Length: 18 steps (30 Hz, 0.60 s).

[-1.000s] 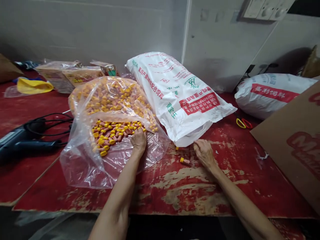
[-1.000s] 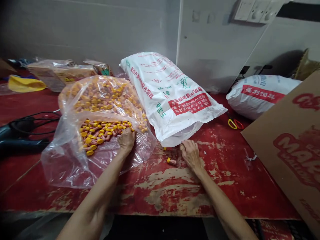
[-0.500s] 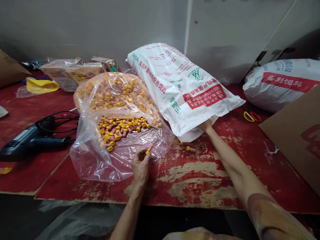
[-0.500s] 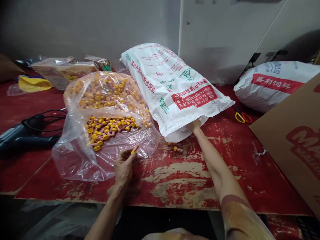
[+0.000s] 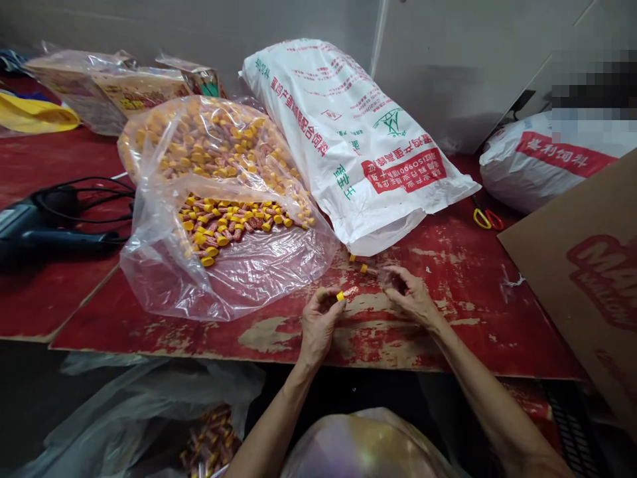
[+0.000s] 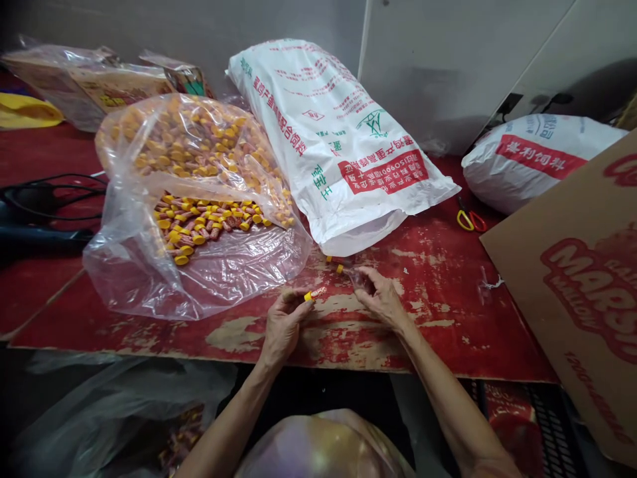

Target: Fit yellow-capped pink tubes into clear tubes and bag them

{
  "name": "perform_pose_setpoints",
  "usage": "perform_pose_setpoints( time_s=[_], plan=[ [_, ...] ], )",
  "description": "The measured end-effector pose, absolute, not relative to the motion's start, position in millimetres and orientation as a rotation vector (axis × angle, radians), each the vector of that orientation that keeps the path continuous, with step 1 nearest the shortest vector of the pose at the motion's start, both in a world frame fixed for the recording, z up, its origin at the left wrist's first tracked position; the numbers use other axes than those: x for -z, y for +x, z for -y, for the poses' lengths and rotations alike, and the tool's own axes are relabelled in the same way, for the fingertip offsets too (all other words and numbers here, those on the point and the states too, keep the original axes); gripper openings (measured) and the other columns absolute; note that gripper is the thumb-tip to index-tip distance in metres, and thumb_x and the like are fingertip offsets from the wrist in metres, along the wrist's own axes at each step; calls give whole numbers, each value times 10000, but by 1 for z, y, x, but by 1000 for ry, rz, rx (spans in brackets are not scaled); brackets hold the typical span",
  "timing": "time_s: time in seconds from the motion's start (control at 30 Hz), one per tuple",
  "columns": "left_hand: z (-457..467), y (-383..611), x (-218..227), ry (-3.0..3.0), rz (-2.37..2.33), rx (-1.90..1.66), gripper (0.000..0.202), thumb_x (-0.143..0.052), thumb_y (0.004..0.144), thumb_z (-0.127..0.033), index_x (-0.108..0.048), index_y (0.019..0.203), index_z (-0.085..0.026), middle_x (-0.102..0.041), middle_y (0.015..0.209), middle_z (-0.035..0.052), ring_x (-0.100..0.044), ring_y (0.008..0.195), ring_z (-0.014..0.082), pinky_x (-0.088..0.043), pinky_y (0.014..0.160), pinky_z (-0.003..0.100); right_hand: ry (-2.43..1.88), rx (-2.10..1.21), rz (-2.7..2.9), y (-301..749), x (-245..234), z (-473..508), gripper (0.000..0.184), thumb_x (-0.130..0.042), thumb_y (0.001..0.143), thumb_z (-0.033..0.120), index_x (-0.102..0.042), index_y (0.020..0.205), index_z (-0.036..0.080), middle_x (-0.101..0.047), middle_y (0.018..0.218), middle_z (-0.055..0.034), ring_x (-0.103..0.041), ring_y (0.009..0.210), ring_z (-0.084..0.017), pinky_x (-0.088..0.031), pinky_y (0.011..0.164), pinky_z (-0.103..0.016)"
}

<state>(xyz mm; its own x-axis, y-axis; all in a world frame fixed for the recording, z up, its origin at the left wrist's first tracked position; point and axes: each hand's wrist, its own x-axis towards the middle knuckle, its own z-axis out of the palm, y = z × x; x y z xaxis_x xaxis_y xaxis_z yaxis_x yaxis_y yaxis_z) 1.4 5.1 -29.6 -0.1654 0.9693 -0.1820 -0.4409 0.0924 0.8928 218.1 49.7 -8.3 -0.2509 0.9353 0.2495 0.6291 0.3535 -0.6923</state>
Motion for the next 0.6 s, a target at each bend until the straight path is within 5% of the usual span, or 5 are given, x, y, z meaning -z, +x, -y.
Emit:
perform_pose_setpoints(
  time_s=[0.17, 0.6],
  plan=[
    [4, 4, 26, 823, -1120, -1459, 205, -733, 686, -260, -685, 874, -194, -616, 875, 9, -579, 812, 119, -464, 758, 226, -1132, -497, 2254, 212, 3, -31, 325, -509, 841, 212, -583, 1157, 198, -604, 999, -78, -576, 879, -174, -463, 751, -294],
    [14, 14, 26, 924, -1161, -1383, 295, -718, 699, -277, -692, 982, -196, -661, 937, 34, -618, 889, 163, -482, 830, 283, -1069, -717, 2378, 203, -1, -18, 379, -473, 903, 235, -514, 1280, 252, -588, 991, -60, -555, 879, -163, -463, 757, -286]
  ],
)
